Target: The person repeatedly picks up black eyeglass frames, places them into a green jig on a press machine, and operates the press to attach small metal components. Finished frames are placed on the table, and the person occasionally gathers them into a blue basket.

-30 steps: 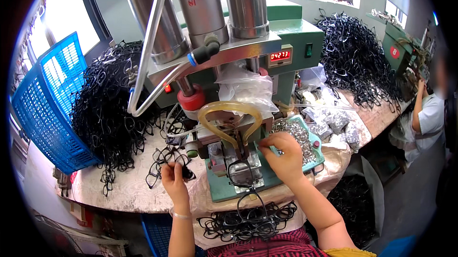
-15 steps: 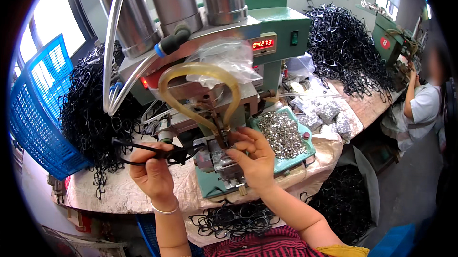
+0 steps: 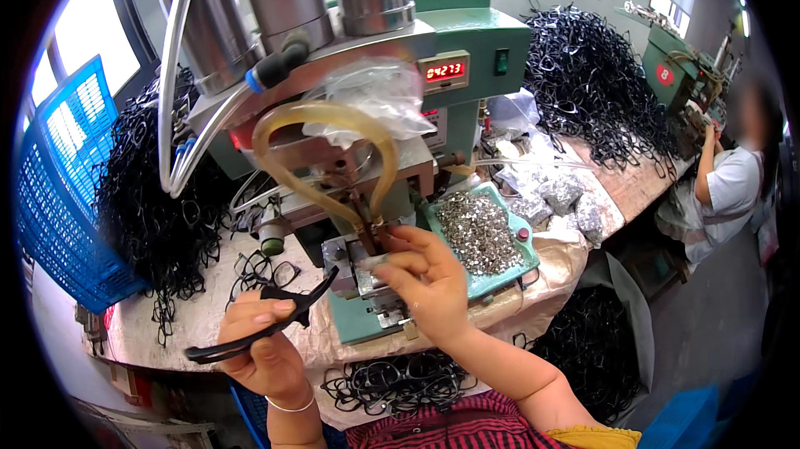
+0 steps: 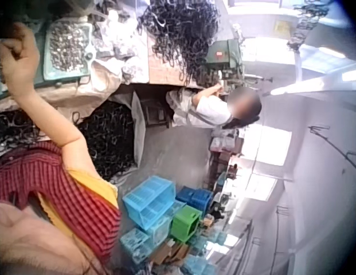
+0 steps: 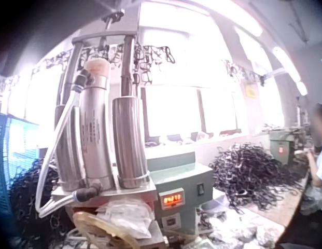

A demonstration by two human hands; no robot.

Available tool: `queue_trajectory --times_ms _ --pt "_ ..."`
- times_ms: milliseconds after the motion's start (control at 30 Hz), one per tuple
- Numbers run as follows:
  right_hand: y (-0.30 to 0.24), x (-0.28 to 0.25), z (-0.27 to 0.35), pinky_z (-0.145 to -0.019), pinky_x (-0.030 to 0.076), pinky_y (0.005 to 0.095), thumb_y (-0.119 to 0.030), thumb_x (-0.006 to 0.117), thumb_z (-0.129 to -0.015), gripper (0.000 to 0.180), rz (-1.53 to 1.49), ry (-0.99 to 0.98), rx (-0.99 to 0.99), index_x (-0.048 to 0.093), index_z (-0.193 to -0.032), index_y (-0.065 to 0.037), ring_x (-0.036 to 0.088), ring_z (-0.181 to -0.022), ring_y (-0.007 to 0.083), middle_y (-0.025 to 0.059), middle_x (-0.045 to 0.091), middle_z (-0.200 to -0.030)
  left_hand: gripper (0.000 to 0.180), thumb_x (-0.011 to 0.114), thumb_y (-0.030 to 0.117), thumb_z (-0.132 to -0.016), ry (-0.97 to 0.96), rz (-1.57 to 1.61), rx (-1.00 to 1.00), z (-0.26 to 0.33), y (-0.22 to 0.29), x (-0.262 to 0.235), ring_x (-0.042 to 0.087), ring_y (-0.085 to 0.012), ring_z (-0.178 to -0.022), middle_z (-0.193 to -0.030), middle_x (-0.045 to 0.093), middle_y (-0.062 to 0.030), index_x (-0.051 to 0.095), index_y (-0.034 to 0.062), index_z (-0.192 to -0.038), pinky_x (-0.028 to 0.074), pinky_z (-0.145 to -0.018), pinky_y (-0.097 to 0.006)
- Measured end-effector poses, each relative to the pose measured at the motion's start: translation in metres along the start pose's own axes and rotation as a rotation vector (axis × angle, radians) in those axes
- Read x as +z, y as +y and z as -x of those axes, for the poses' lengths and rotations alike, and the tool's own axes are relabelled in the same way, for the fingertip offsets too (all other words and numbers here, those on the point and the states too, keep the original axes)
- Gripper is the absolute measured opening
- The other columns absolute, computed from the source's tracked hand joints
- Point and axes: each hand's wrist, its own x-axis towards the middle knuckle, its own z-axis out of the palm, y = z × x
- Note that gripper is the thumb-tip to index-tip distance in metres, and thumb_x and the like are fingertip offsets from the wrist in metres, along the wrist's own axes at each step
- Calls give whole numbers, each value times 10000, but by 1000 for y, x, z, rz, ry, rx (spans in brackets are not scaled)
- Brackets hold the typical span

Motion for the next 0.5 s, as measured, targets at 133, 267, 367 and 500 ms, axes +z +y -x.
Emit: queue_trajectory --times_ms 133,267,367,500 --pt "7 -26 -22 -853 500 278 -56 702 -884 252 -43 252 -33 651 -1127 -15 653 -933 152 85 717 -990 230 571 169 -1001 -105 -138 -22 -6 8 -8 623 -270 -987 -1084 638 -204 593 -53 -1060 481 -939 -408" --pt "16 -102 -38 -953 477 441 -123 761 -756 147 1744 282 -344 721 -891 -81 556 -1214 360 186 659 -1138 151 602 75 -947 -142 -299 -3 -18 30 4 660 -265 -937 -1017 701 -202 637 -52 -1021 497 -901 -394" --pt "26 -135 -37 -984 459 451 -135 770 -734 135 1525 161 -422 707 -828 -60 519 -1256 380 180 640 -1188 139 634 -32 -897 -170 -389 -52 -25 13 13 678 -257 -925 -999 724 -208 670 -63 -1028 518 -877 -349" --pt "18 -141 -21 -960 473 369 -140 745 -842 143 1202 309 -357 758 -959 -58 641 -1074 288 131 714 -1065 146 651 -48 -907 -128 -252 -85 -26 -8 8 650 -189 -916 -1028 712 -182 661 -75 -1050 513 -838 -279"
